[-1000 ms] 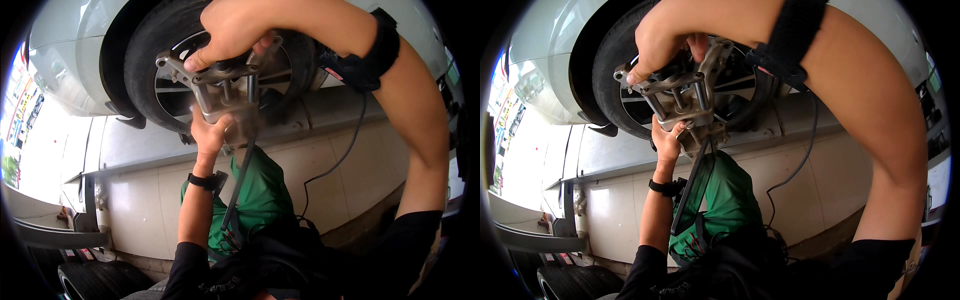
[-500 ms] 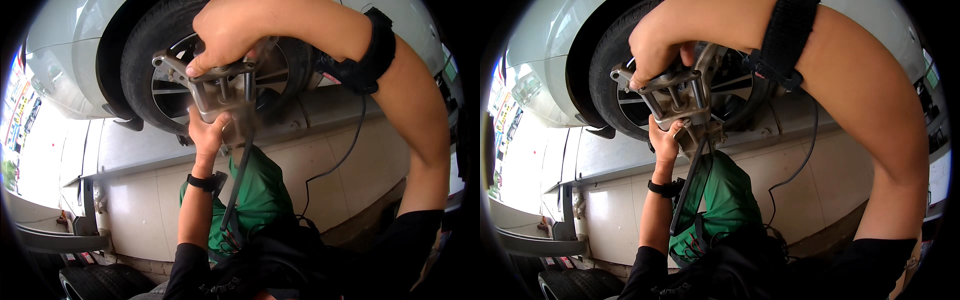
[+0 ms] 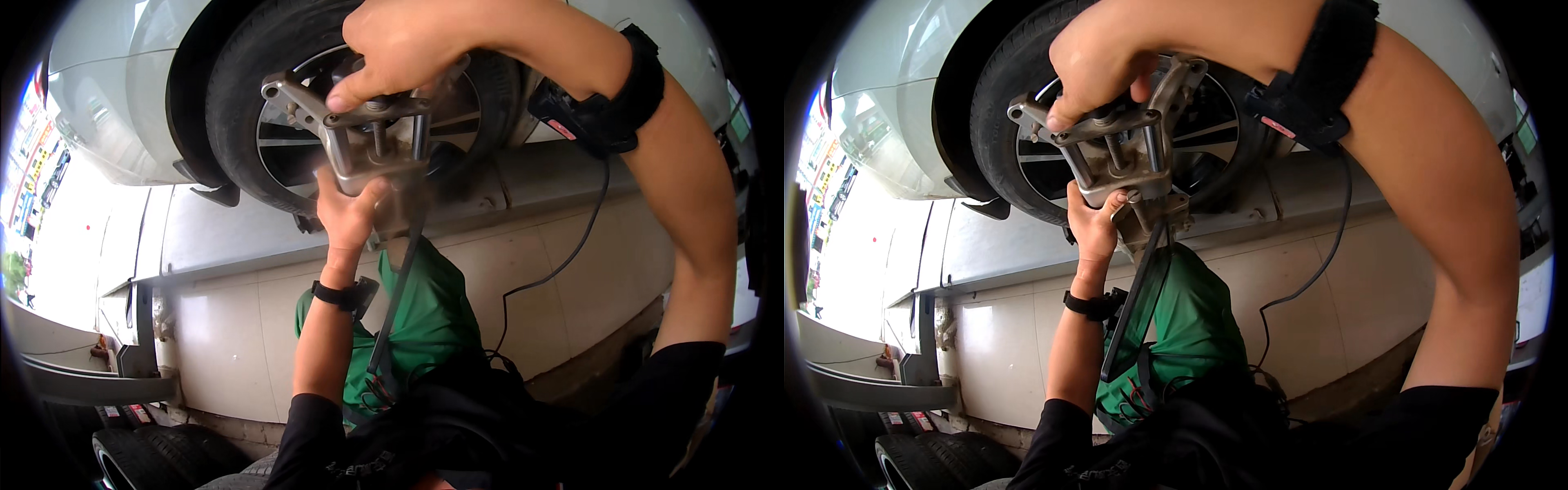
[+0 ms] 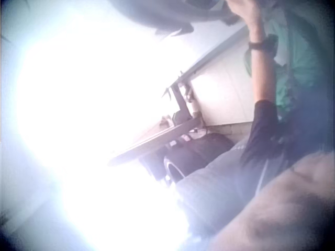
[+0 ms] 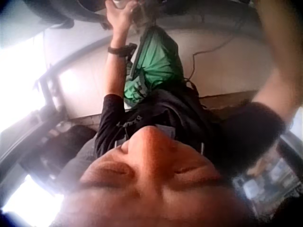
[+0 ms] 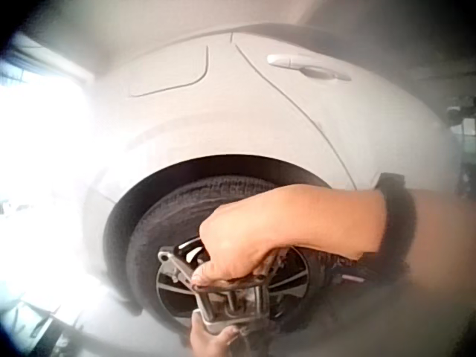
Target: The person attaches a wheel alignment sensor to a car tire rim by turning a knob and monitors data on a handheld tablet.
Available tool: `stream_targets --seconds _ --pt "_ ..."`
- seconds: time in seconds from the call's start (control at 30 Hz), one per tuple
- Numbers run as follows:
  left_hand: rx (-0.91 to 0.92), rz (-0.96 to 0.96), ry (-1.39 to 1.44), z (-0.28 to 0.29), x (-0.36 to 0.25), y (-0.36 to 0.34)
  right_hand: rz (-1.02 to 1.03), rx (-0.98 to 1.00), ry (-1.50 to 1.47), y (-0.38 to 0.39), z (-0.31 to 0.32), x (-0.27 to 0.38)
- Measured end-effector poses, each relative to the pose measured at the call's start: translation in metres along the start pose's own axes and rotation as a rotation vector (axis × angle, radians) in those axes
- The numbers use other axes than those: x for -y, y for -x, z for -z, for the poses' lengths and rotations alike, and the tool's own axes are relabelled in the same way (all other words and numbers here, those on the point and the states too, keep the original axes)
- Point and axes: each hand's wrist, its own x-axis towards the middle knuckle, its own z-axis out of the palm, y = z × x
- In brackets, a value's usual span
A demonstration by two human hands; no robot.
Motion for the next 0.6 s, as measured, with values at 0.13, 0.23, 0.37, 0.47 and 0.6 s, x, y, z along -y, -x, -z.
stream_targets --seconds 0.13,0.23,0.37,0.47,0.6 --pt "0.004 -0.001 0.006 0.0 -0.002 0.002 0.41 -0.089 -0.234 0.008 -0.007 -0.014" --pt "-0.004 0.014 0.009 -0.002 -0.002 0.001 -0.008 -0.028 -0.301 0.007 0.002 0.013" --pt "-0.004 0.007 -0.012 -0.001 -0.003 0.0 0.062 -0.043 -0.101 0.0 -0.01 -0.013" --pt "-0.018 0.029 -0.025 0.003 -0.004 0.0 0.235 -0.077 -0.115 -0.009 -0.013 -0.026" --pt "-0.038 0.018 -0.056 -0.004 -0.01 0.003 0.35 -0.095 -0.174 -0.013 -0.021 -0.043"
